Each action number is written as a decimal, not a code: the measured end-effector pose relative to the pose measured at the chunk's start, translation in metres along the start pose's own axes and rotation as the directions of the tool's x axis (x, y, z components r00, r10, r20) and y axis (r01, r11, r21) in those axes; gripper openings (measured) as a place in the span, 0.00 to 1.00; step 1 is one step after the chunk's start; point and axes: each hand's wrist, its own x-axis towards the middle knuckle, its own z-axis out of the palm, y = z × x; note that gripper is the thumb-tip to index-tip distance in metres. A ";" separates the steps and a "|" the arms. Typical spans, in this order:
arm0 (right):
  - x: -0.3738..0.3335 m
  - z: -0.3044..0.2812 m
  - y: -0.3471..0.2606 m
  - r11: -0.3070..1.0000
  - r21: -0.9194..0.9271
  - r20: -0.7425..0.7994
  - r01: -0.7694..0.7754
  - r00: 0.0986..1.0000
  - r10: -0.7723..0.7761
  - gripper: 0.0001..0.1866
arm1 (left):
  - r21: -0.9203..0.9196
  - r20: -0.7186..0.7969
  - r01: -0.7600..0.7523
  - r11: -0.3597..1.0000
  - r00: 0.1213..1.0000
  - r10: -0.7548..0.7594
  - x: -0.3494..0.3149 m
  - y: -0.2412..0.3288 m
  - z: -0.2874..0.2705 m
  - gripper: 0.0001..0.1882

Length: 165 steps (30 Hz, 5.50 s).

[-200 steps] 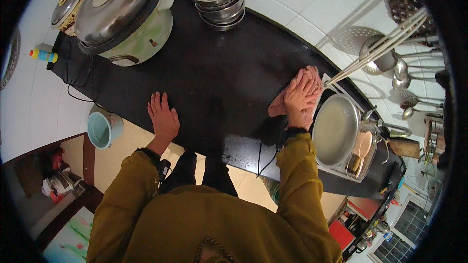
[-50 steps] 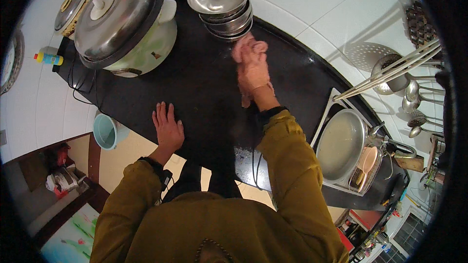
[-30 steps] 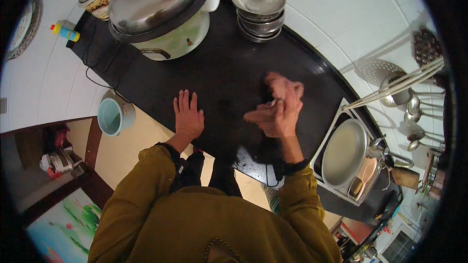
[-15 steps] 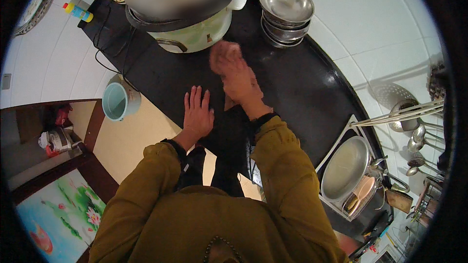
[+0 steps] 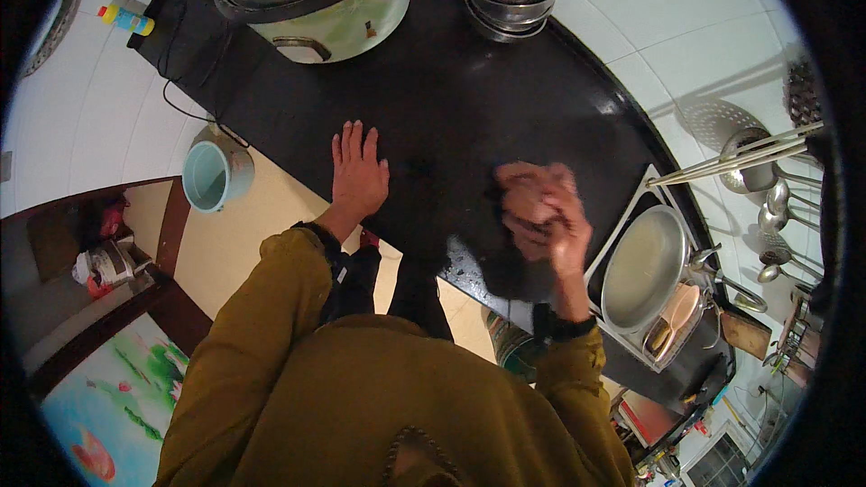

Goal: The person wipes the stainless steel sink and surrounding countertop with a pink cloth, then moves a large metal basin into the sink. The person continues wiping the countertop and rinses the cloth in the basin before wringing it out.

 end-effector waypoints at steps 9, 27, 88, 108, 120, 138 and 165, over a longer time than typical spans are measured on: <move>-0.008 0.068 0.041 0.565 -0.825 -0.139 -0.007 0.972 -0.191 0.38 | -0.074 -0.108 -0.058 0.996 0.993 0.050 0.000 -0.006 0.006 0.30; -0.026 0.069 -0.038 0.843 -0.490 -0.096 0.223 0.947 -0.307 0.25 | -0.465 -0.035 -0.148 0.873 0.988 0.149 -0.028 -0.069 -0.031 0.31; 0.088 0.211 -0.052 0.991 -0.135 -0.181 0.002 0.983 -0.027 0.25 | -0.770 0.481 0.346 0.537 0.867 0.131 -0.052 -0.246 -0.069 0.18; 0.132 0.409 -0.039 0.699 -0.420 0.711 0.579 0.688 -0.143 0.18 | -0.357 0.862 0.853 -0.381 0.458 0.218 -0.071 -0.212 -0.012 0.22; -0.021 0.245 -0.004 0.521 -0.381 0.773 0.764 0.572 -0.274 0.16 | -0.541 0.835 0.821 -0.183 0.550 -0.001 -0.131 -0.185 -0.026 0.25; -0.287 -0.098 0.046 0.559 -0.829 0.214 0.012 0.931 0.298 0.14 | -0.491 0.871 0.841 0.227 0.476 0.123 -0.104 -0.004 -0.036 0.23; -0.176 -0.358 0.085 0.894 0.272 -0.619 -0.355 0.647 0.445 0.11 | -0.673 0.739 0.423 0.607 0.348 0.577 -0.053 0.250 -0.051 0.20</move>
